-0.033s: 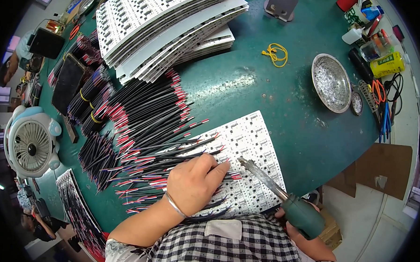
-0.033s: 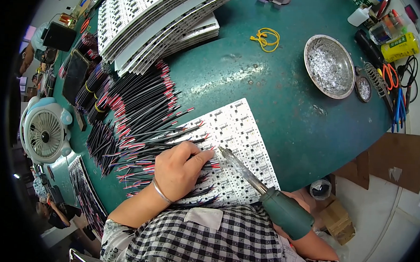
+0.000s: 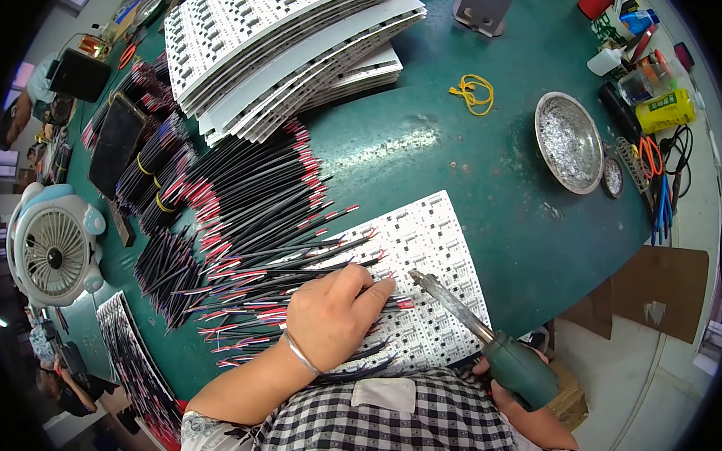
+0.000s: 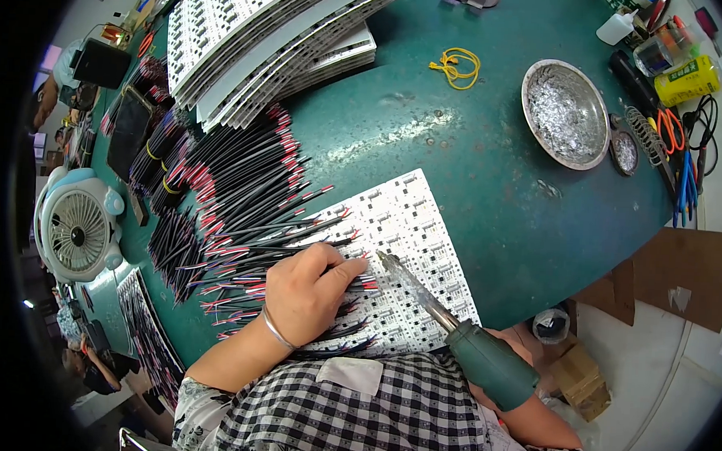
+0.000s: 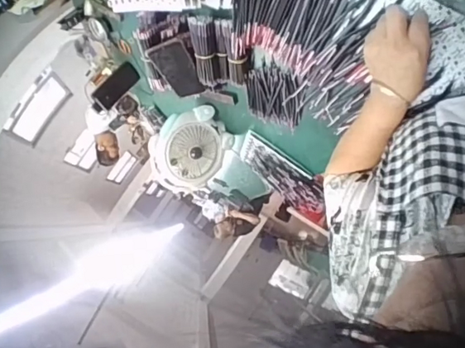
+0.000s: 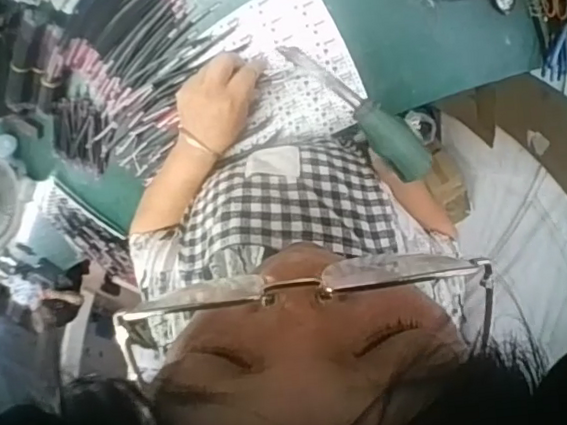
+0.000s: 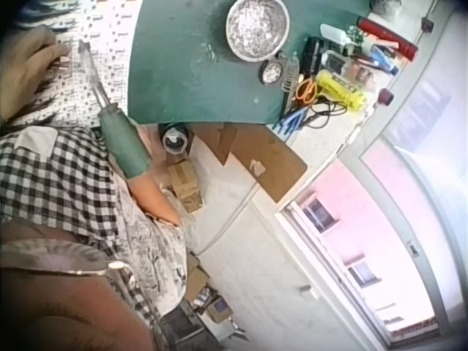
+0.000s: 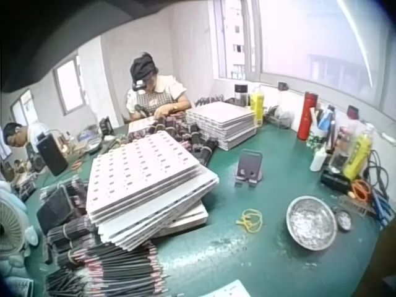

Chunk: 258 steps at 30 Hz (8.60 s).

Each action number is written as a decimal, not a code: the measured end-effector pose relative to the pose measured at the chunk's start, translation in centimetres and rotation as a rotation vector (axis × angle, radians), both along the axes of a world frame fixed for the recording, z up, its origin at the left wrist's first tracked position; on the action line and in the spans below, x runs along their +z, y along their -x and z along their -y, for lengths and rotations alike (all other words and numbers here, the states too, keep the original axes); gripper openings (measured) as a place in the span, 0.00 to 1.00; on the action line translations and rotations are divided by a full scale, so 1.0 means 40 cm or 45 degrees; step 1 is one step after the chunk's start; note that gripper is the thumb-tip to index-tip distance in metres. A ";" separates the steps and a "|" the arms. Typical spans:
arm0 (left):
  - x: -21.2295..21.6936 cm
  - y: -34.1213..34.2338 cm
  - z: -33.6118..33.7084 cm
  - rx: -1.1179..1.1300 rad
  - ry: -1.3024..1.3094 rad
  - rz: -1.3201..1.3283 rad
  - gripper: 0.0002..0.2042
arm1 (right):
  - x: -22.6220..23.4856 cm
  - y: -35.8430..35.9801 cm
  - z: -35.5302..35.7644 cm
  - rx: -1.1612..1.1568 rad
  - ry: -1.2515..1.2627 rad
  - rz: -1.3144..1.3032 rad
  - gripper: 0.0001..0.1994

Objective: The person attaches pre-cut wires to an LED PCB board using a soldering iron.

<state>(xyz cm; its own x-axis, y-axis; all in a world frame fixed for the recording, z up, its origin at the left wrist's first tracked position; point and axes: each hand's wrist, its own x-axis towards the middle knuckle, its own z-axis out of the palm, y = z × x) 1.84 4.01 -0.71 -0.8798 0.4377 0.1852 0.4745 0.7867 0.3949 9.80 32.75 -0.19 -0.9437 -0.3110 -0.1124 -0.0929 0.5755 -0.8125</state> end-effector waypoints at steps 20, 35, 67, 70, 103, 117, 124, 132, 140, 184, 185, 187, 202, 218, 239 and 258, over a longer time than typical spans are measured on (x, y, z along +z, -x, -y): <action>-0.006 0.007 -0.002 0.012 -0.084 0.002 0.13 | -0.010 -0.004 0.016 -0.082 0.183 0.007 0.17; 0.150 -0.063 0.002 0.042 -0.015 -0.169 0.20 | -0.053 -0.066 -0.037 -0.226 0.530 0.174 0.28; 0.018 -0.055 -0.024 -0.074 0.082 0.033 0.15 | -0.048 -0.056 -0.021 -0.107 0.246 -0.044 0.14; 0.011 -0.049 -0.027 -0.054 -0.059 -0.036 0.16 | -0.050 -0.056 -0.023 -0.089 0.241 0.002 0.15; -0.008 -0.051 -0.025 -0.052 0.075 -0.052 0.12 | -0.058 -0.071 -0.013 -0.174 0.272 -0.025 0.17; -0.008 -0.051 -0.024 -0.039 0.029 -0.027 0.13 | -0.069 -0.046 -0.009 -0.027 0.129 -0.297 0.14; -0.007 -0.051 -0.024 -0.035 0.036 -0.024 0.13 | -0.060 -0.053 -0.017 -0.012 -0.049 -0.235 0.17; -0.007 -0.051 -0.023 -0.048 0.047 -0.023 0.14 | -0.076 -0.080 -0.019 -0.179 0.250 -0.060 0.22; -0.005 -0.050 -0.020 -0.064 0.028 -0.019 0.14 | -0.079 -0.073 -0.014 -0.103 0.094 -0.287 0.20; 0.022 -0.045 -0.008 -0.108 -0.101 0.136 0.20 | -0.093 -0.110 -0.064 -0.172 0.189 -0.227 0.11; 0.033 -0.037 0.004 -0.153 -0.226 0.099 0.20 | -0.097 -0.120 -0.060 -0.178 0.182 -0.233 0.11; 0.074 -0.046 0.020 -0.202 -0.336 0.062 0.20 | -0.108 -0.143 -0.052 -0.407 0.461 -0.128 0.11; 0.005 -0.089 -0.050 -0.043 0.000 -0.036 0.09 | -0.046 -0.142 -0.066 -0.132 0.075 0.003 0.13; 0.000 -0.097 -0.048 -0.037 0.020 -0.036 0.20 | -0.041 -0.085 -0.030 -0.017 0.171 -0.278 0.10; -0.005 -0.095 -0.045 -0.040 -0.037 -0.002 0.12 | -0.050 -0.100 -0.044 0.040 0.011 -0.357 0.10; -0.003 -0.095 -0.045 -0.016 -0.055 0.082 0.24 | -0.030 -0.117 -0.038 -0.059 0.021 -0.263 0.11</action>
